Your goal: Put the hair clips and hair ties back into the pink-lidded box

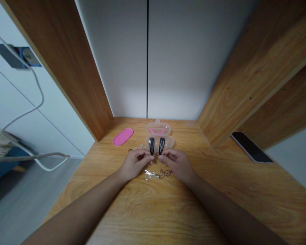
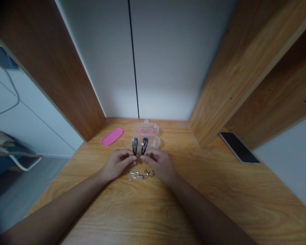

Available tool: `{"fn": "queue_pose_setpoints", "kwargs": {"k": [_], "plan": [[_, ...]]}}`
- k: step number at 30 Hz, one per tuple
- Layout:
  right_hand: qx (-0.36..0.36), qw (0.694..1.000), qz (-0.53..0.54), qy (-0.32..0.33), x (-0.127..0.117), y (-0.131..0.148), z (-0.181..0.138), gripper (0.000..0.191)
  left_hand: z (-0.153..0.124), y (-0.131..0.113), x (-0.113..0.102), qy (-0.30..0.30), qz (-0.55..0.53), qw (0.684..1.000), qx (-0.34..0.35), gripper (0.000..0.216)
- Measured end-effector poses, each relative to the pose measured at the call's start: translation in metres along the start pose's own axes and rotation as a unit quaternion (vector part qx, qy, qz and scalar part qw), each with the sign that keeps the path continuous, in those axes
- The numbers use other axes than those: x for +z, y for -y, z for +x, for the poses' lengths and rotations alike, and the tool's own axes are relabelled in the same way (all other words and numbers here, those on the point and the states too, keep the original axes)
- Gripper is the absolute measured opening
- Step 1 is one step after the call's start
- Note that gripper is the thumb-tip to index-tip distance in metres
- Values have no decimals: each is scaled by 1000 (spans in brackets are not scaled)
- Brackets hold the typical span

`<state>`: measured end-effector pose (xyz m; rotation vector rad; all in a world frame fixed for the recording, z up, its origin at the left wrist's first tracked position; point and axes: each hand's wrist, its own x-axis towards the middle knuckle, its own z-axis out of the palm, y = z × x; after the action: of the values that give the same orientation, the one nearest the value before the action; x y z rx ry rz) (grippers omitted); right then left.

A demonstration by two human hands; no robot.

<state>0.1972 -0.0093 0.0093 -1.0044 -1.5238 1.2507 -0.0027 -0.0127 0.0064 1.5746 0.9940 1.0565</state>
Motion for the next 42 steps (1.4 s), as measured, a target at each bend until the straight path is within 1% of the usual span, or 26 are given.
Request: {"fn": "queue_pose_setpoints", "kwargs": {"k": [4,13,19,25,31,39,42], "plan": [[2,1000,2,5,0,-2,0,24,1,0,1,11,-19,1000,-1,37],[4,1000,-19,5,-2,-7,0,23,4,4,-2,1,-56,998,-22,37],[-1,1000,-28,9,-2,-6,0,21,4,4,-2,14,-42,999,-16,33],[2,999,-31,8,-1,-5,0,23,4,5,-3,8,-42,999,-16,34],[1,999,-34,13,-1,-4,0,22,3,4,-3,14,-34,999,-11,32],[-5,999,-41,18,0,-2,0,24,3,5,-3,18,-7,1000,-2,31],[-5,999,-40,20,0,-1,0,25,1,2,-4,11,37,999,13,31]]}}
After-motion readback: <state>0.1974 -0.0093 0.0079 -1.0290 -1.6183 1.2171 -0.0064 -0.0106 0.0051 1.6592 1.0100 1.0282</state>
